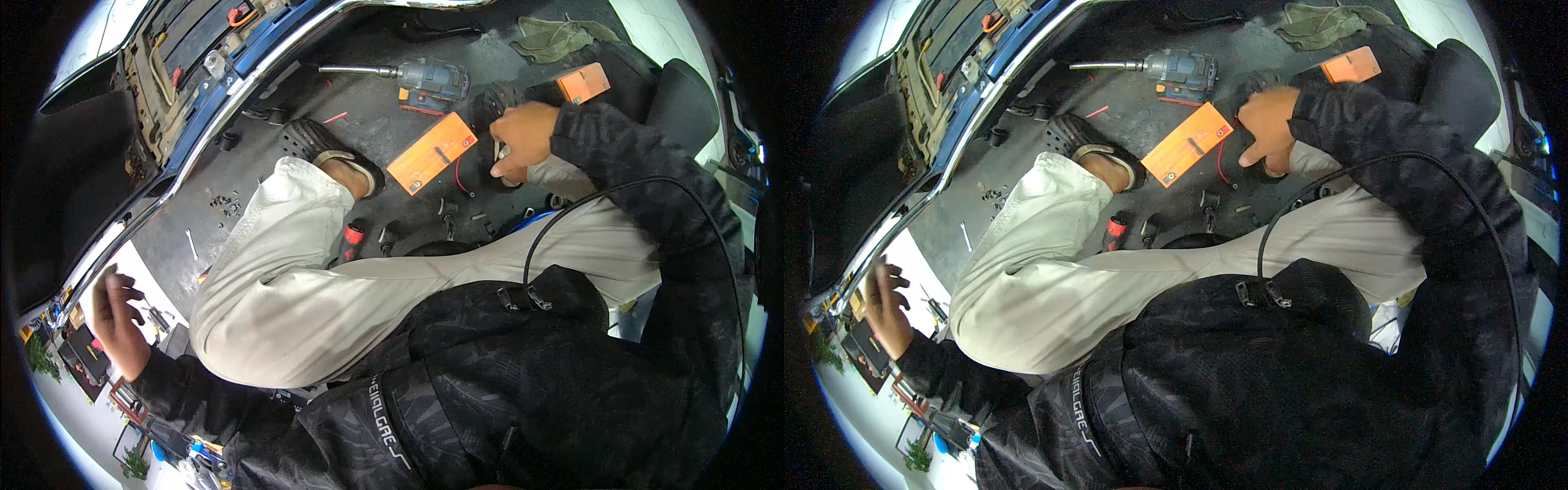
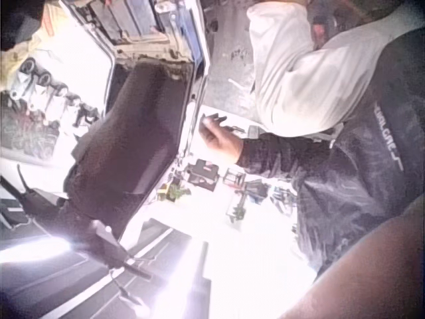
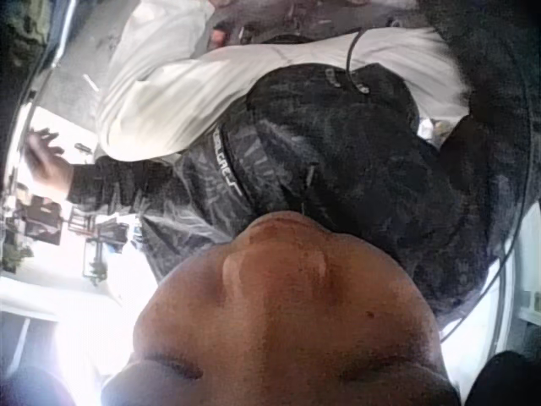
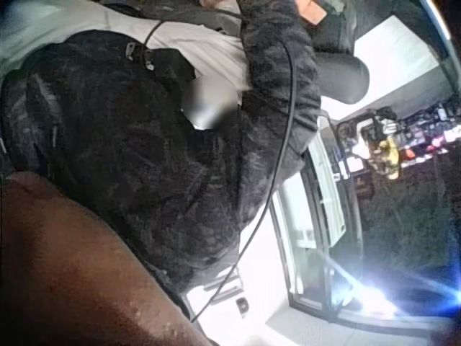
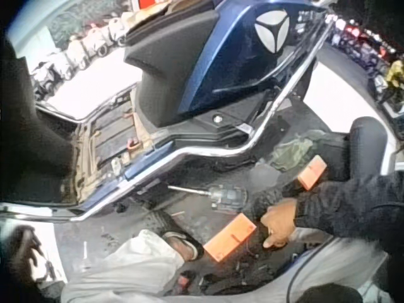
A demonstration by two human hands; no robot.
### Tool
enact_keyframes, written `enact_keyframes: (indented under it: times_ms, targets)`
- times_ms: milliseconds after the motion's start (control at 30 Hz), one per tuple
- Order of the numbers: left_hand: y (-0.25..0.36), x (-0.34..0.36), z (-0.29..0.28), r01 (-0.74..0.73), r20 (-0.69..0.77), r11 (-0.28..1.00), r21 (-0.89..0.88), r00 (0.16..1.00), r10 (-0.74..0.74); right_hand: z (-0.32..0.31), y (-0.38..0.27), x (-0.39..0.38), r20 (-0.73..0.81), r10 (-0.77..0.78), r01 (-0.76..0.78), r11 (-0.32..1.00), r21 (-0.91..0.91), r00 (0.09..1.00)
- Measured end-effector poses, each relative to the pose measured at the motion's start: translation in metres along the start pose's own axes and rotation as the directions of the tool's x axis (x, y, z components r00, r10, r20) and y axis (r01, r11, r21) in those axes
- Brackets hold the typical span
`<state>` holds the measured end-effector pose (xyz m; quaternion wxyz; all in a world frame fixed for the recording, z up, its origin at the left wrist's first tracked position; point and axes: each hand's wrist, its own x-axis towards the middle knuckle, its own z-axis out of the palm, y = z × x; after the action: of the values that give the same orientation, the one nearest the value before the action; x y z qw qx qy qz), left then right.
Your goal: The person is repairing a scooter, using a wrench and a power drill to tighten bolts and adjust components. They work on the scooter's internal parts, including the battery and wiring, and use a metal bar to secure components.
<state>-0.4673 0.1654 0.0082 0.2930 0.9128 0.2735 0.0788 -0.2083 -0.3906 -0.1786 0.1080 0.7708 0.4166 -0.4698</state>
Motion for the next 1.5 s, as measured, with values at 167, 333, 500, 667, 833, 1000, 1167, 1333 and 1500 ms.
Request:
enact_keyframes:
  times_ms: [167, 333, 500, 667, 833, 1000, 1167, 1333, 1500]
  targets:
    - [0.113, -0.025, 0.053, -0.228, 0.029, 0.955, -0.188, 0.971, 0.238, 0.082, -0.004, 0.073, 0.015, 0.062, -0.037, 0.375, 0.926, 0.998]
    - [0.144, -0.017, 0.084, -0.173, 0.511, 0.983, -0.061, 0.84, 0.18, 0.133, -0.021, 0.108, -0.411, 0.282, 0.208, 0.544, 0.813, 0.867]
    - [0.147, -0.012, 0.085, -0.105, 0.593, 0.992, -0.068, 0.795, 0.125, 0.134, -0.006, 0.103, -0.447, 0.279, 0.169, 0.659, 0.733, 0.85]
    - [0.165, -0.01, 0.091, -0.115, 0.643, 0.989, -0.096, 0.751, 0.149, 0.131, -0.001, 0.085, -0.451, 0.025, 0.315, 0.681, 0.661, 0.892]
    - [0.185, -0.007, 0.098, -0.152, 0.585, 0.981, -0.121, 0.788, 0.194, 0.134, 0.045, 0.108, -0.075, -0.078, 0.107, 0.791, 0.602, 0.994]
    - [0.186, -0.005, 0.106, -0.155, 0.591, 0.981, -0.118, 0.783, 0.195, 0.138, 0.119, 0.168, -0.172, -0.103, 0.186, 0.143, 0.972, 0.98]
    - [0.179, 0.001, 0.112, -0.092, 0.628, 0.995, -0.031, 0.773, 0.091, 0.157, 0.097, 0.223, -0.395, 0.477, -0.068, 0.7, 0.711, 0.785]
    - [0.176, 0.009, 0.12, -0.021, 0.651, 1.0, 0.011, 0.759, 0.008, 0.146, 0.075, 0.239, -0.212, 0.483, -0.207, 0.675, 0.708, 0.85]
    - [0.182, 0.019, 0.126, -0.015, 0.686, 0.999, 0.031, 0.727, -0.01, 0.117, 0.086, 0.226, -0.318, 0.751, -0.156, 0.484, 0.861, 0.578]
